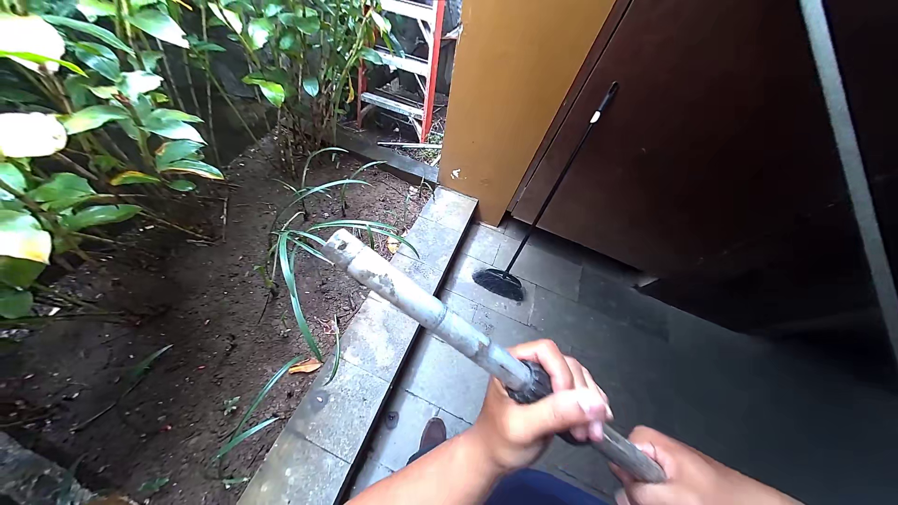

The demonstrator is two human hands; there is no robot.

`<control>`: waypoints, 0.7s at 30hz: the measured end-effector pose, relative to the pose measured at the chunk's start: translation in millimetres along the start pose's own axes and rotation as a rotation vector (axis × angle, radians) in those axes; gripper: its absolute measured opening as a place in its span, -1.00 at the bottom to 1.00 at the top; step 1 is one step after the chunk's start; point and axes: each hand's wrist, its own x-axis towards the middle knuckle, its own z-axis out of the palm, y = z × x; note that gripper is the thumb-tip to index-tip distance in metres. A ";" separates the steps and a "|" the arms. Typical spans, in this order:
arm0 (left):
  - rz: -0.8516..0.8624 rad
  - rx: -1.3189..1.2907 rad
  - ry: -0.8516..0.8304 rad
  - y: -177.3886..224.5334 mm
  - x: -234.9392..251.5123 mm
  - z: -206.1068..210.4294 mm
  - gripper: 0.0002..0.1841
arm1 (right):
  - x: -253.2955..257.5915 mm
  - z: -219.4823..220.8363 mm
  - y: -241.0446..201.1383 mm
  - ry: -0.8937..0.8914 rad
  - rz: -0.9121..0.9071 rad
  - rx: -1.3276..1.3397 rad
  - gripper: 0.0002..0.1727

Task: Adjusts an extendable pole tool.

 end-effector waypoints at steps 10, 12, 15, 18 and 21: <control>-0.003 0.201 0.782 -13.6 0.5 -76.4 -0.76 | 113.1 5.0 32.6 0.263 0.242 -0.370 -0.56; -0.015 0.220 0.940 -14.5 -1.0 -90.4 -0.76 | 133.9 8.8 41.7 0.255 0.280 -0.398 -0.56; -0.016 0.257 1.132 -15.9 -4.2 -110.1 -0.80 | 158.3 18.1 56.2 0.271 0.318 -0.405 -0.57; -0.016 0.290 1.254 -15.1 -8.7 -120.0 -0.83 | 170.6 28.0 62.9 0.296 0.337 -0.416 -0.58; -0.027 0.296 1.273 -12.6 -13.8 -117.2 -0.83 | 169.7 27.3 63.3 0.196 0.325 -0.359 -0.58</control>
